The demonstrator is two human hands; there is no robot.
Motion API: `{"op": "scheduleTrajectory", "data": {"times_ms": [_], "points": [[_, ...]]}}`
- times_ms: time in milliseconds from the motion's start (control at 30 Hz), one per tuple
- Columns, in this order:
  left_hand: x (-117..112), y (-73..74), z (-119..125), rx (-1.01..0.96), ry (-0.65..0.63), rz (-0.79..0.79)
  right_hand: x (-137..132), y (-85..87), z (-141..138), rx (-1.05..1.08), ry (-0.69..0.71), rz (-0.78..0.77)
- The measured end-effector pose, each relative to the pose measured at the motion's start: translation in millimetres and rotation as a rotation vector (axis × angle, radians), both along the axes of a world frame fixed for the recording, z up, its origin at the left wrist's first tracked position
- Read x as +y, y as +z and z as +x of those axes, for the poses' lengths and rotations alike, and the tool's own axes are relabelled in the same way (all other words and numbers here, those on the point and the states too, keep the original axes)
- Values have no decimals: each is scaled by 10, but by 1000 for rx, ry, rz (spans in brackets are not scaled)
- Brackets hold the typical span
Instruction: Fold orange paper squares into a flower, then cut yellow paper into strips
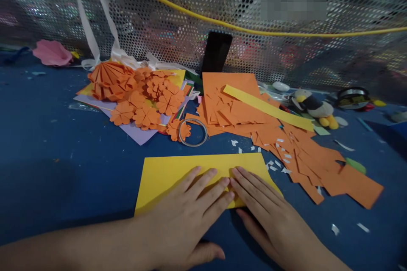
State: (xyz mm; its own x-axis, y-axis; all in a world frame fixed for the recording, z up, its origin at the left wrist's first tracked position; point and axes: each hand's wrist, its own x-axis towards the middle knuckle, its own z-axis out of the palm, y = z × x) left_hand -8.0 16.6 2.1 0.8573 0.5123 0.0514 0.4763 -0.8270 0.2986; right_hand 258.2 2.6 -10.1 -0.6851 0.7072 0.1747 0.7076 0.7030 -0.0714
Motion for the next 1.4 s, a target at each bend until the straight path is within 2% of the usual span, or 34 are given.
{"op": "scheduleTrajectory", "data": {"times_ms": [733, 1033, 1167, 1267, 1400], "points": [[-25, -34, -7, -1, -1, -41, -9, 9, 2, 30, 3, -32], [32, 83, -88, 21, -85, -125, -20, 44, 1, 29, -5, -51], [21, 67, -86, 18, -100, -124, -8, 76, 7, 37, 11, -69], [-7, 33, -78, 4, -89, -92, -19, 123, 15, 35, 26, -41], [-36, 24, -78, -3, -91, -58, -128, 226, 12, 47, 99, 79]]}}
